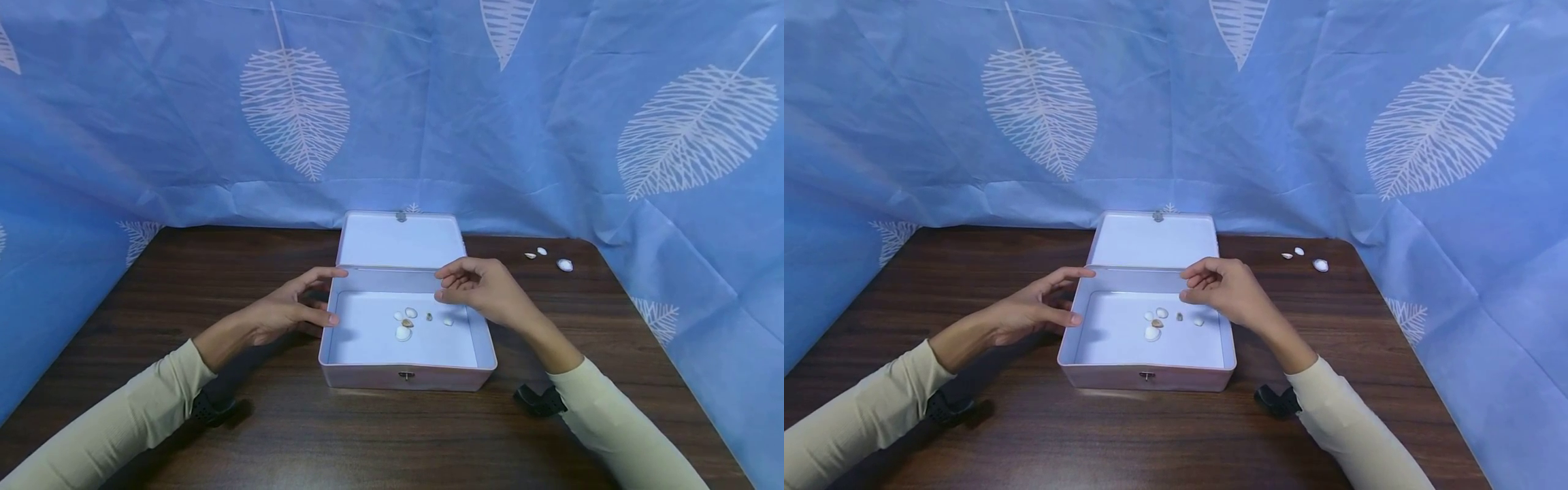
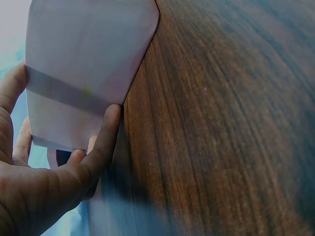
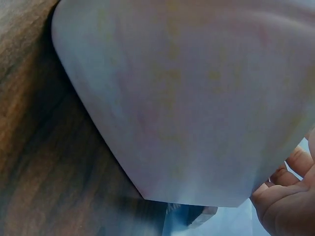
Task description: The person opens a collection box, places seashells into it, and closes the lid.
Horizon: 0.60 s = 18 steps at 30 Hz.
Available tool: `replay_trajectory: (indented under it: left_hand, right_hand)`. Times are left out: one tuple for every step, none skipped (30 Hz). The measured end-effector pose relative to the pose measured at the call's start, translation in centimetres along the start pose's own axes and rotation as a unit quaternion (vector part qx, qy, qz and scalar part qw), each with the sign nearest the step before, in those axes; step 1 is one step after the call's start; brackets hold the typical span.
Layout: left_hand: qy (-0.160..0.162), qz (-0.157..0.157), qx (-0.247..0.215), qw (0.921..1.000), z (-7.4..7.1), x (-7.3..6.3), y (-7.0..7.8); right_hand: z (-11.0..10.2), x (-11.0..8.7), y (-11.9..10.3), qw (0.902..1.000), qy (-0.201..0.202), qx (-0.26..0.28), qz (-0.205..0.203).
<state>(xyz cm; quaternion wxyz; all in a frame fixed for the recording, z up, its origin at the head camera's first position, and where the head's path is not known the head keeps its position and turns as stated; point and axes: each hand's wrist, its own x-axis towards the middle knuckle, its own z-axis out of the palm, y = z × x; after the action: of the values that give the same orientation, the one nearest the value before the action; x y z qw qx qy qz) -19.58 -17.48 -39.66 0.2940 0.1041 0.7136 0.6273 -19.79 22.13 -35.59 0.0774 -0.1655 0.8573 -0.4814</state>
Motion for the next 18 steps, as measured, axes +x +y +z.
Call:
replay_trajectory:
  left_hand:
    - [0.000, 0.000, 0.001, 1.0000, 0.0, 0.0, 0.0]
    - [0.000, 0.000, 0.002, 1.0000, 0.0, 0.0, 0.0]
    - [0.000, 0.000, 0.004, 1.0000, 0.0, 0.0, 0.1]
    - [0.000, 0.000, 0.004, 1.0000, 0.0, 0.0, 0.1]
    - [-0.001, 0.000, 0.005, 1.0000, 0.0, -0.1, 0.1]
    - [-0.001, 0.000, 0.004, 1.0000, 0.0, -0.1, 0.1]
    - [-0.001, 0.001, 0.005, 1.0000, -0.1, -0.1, 0.1]
    - [-0.001, 0.001, 0.005, 1.0000, -0.1, 0.0, 0.1]
    - [-0.002, 0.001, 0.004, 1.0000, -0.1, 0.0, 0.1]
    - [-0.003, 0.002, 0.005, 1.0000, -0.1, 0.0, 0.1]
    - [-0.003, 0.002, 0.004, 1.0000, -0.1, 0.0, 0.1]
    - [-0.003, 0.002, 0.005, 1.0000, -0.1, 0.0, 0.1]
    - [-0.004, 0.003, 0.006, 1.0000, -0.1, 0.0, 0.1]
    - [-0.004, 0.004, 0.005, 1.0000, -0.1, 0.0, 0.1]
    - [-0.004, 0.005, 0.006, 1.0000, -0.2, 0.0, 0.1]
    - [-0.004, 0.005, 0.007, 1.0000, -0.2, 0.0, 0.1]
    - [-0.005, 0.006, 0.007, 1.0000, -0.2, 0.0, 0.1]
    - [-0.006, 0.006, 0.007, 0.9999, -0.2, 0.0, 0.0]
  right_hand:
    - [0.0, 0.0, 0.0, 1.0000, 0.001, 0.001, -0.001]
    - [-0.1, -0.1, -0.1, 1.0000, 0.004, 0.001, -0.001]
    - [-0.1, -0.2, -0.1, 1.0000, 0.006, 0.003, 0.000]
    - [-0.2, -0.2, -0.2, 1.0000, 0.008, 0.004, 0.002]
    - [-0.2, -0.3, -0.3, 0.9999, 0.011, 0.004, 0.004]
    - [-0.3, -0.4, -0.4, 0.9999, 0.014, 0.004, 0.005]
    - [-0.4, -0.5, -0.6, 0.9998, 0.017, 0.002, 0.007]
    - [-0.5, -0.6, -0.7, 0.9997, 0.020, 0.000, 0.010]
    - [-0.6, -0.7, -0.8, 0.9996, 0.024, -0.002, 0.013]
    - [-0.7, -0.8, -0.8, 0.9995, 0.029, -0.004, 0.014]
    - [-0.9, -0.9, -0.9, 0.9993, 0.033, -0.006, 0.015]
    - [-1.0, -1.0, -0.9, 0.9992, 0.036, -0.008, 0.015]
    - [-1.2, -1.1, -0.8, 0.9990, 0.041, -0.008, 0.016]
    - [-1.3, -1.2, -0.8, 0.9989, 0.044, -0.008, 0.016]
    - [-1.5, -1.3, -0.7, 0.9987, 0.048, -0.008, 0.014]
    - [-1.6, -1.4, -0.6, 0.9986, 0.051, -0.008, 0.013]
    - [-1.8, -1.4, -0.5, 0.9984, 0.055, -0.010, 0.013]
    - [-1.9, -1.5, -0.3, 0.9982, 0.058, -0.011, 0.013]
